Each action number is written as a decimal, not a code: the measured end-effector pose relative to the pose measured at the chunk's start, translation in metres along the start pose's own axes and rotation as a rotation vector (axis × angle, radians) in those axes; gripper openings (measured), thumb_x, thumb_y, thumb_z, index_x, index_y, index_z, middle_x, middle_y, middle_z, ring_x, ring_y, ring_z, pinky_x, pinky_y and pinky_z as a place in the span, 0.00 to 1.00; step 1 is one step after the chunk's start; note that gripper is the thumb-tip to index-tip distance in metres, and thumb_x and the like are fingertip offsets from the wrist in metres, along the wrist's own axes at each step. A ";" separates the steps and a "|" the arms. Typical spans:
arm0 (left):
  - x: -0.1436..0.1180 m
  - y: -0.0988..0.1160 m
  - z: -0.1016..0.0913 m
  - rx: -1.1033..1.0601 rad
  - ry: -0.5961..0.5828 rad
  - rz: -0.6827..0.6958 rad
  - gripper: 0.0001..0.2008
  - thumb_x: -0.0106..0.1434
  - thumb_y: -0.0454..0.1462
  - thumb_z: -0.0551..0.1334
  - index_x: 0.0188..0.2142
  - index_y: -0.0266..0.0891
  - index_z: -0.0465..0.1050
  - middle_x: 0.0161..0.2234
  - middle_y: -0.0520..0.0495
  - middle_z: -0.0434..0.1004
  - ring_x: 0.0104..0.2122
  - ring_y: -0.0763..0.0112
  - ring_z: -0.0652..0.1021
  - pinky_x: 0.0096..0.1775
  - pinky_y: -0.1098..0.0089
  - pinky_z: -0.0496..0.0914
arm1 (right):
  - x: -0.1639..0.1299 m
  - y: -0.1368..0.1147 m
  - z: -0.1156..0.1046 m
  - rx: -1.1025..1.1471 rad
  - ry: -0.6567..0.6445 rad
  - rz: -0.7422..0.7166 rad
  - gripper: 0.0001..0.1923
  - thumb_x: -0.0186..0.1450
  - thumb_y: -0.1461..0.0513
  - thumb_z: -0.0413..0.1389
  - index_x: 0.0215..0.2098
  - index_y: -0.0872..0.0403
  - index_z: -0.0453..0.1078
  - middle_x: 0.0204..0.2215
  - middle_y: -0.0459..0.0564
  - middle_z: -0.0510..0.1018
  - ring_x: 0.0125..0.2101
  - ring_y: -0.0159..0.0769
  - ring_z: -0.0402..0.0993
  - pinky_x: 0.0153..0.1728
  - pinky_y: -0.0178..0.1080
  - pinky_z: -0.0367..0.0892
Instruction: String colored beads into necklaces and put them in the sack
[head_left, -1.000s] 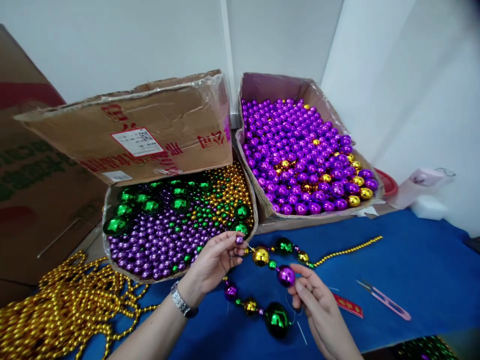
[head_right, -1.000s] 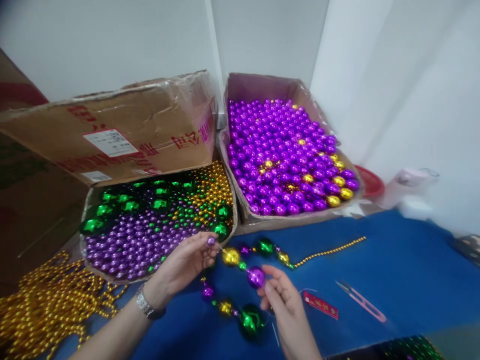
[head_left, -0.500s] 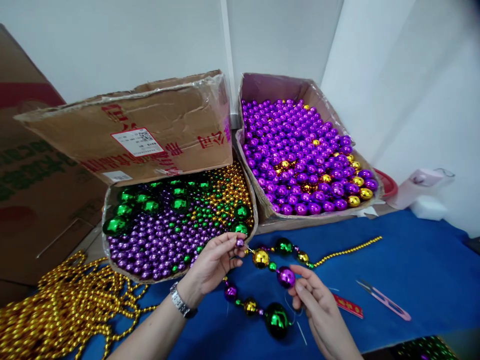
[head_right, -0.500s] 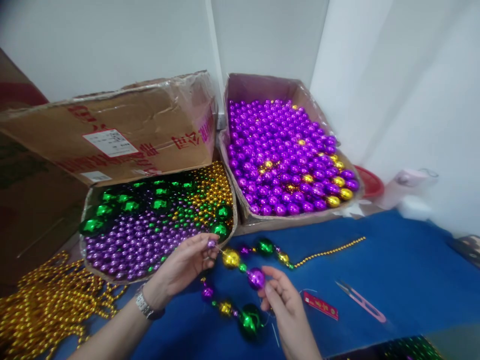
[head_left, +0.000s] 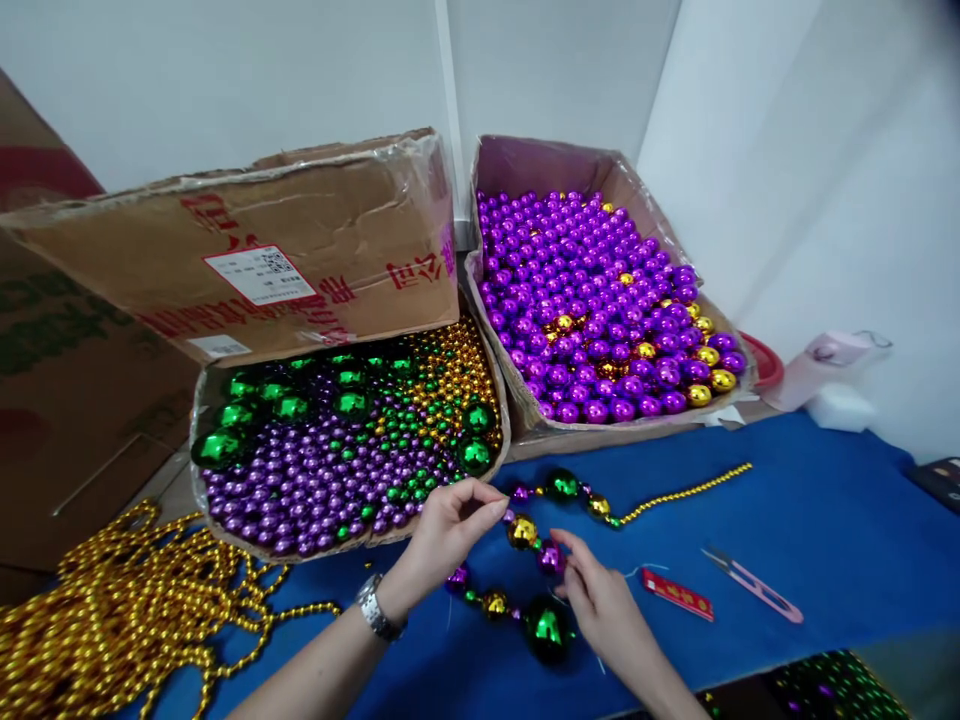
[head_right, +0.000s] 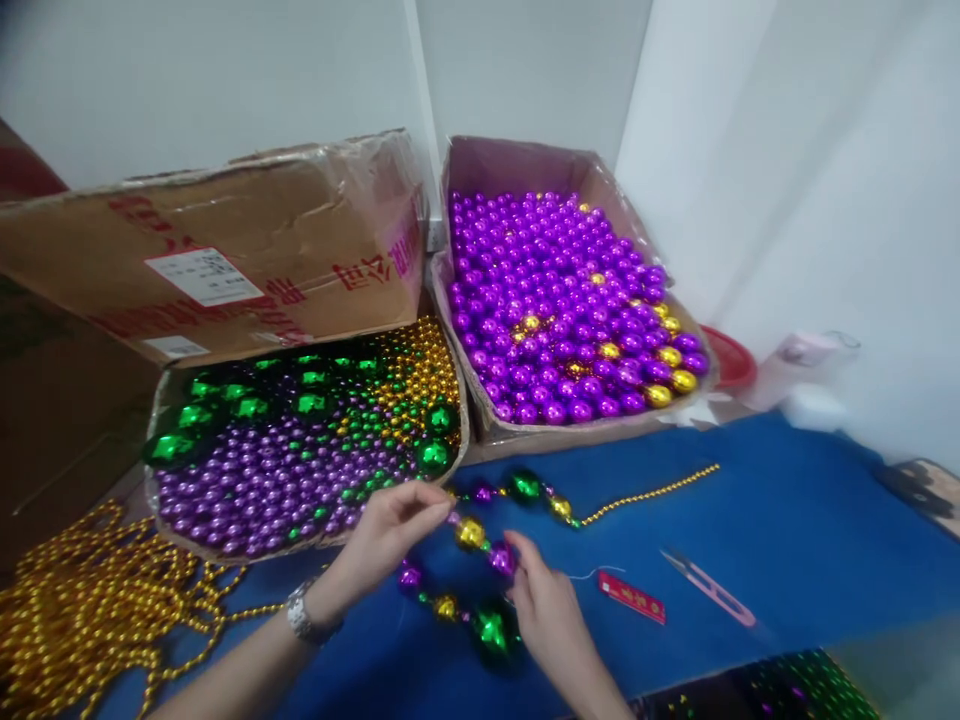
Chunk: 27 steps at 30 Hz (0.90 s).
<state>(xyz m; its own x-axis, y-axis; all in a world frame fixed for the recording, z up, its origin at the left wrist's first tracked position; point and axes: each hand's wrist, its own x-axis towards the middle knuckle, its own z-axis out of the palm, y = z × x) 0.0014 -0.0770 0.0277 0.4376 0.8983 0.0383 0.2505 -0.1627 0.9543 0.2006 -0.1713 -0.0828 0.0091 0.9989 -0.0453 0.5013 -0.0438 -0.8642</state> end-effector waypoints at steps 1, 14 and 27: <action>0.000 0.004 0.000 0.041 0.009 0.047 0.08 0.60 0.39 0.61 0.32 0.34 0.74 0.32 0.46 0.77 0.33 0.69 0.75 0.36 0.70 0.69 | 0.000 -0.001 -0.003 -0.067 0.019 -0.031 0.22 0.68 0.61 0.42 0.59 0.50 0.57 0.37 0.50 0.78 0.35 0.38 0.78 0.36 0.37 0.70; 0.007 0.073 -0.010 -0.109 0.099 0.171 0.07 0.60 0.38 0.62 0.33 0.35 0.73 0.32 0.46 0.78 0.27 0.72 0.77 0.30 0.73 0.71 | 0.017 -0.068 -0.026 0.064 0.107 -0.294 0.13 0.69 0.60 0.45 0.45 0.50 0.70 0.35 0.48 0.76 0.32 0.33 0.74 0.33 0.32 0.68; 0.041 0.001 -0.040 0.910 0.165 0.173 0.15 0.63 0.45 0.56 0.42 0.39 0.71 0.39 0.42 0.75 0.38 0.60 0.74 0.37 0.67 0.66 | 0.008 -0.065 -0.040 0.256 0.090 -0.100 0.17 0.68 0.54 0.47 0.47 0.54 0.69 0.26 0.47 0.74 0.26 0.32 0.72 0.28 0.32 0.68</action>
<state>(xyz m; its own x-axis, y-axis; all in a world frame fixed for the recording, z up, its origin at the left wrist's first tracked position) -0.0145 -0.0240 0.0420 0.4209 0.8672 0.2659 0.8029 -0.4926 0.3356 0.2027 -0.1597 -0.0066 0.0529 0.9953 0.0817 0.2691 0.0646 -0.9609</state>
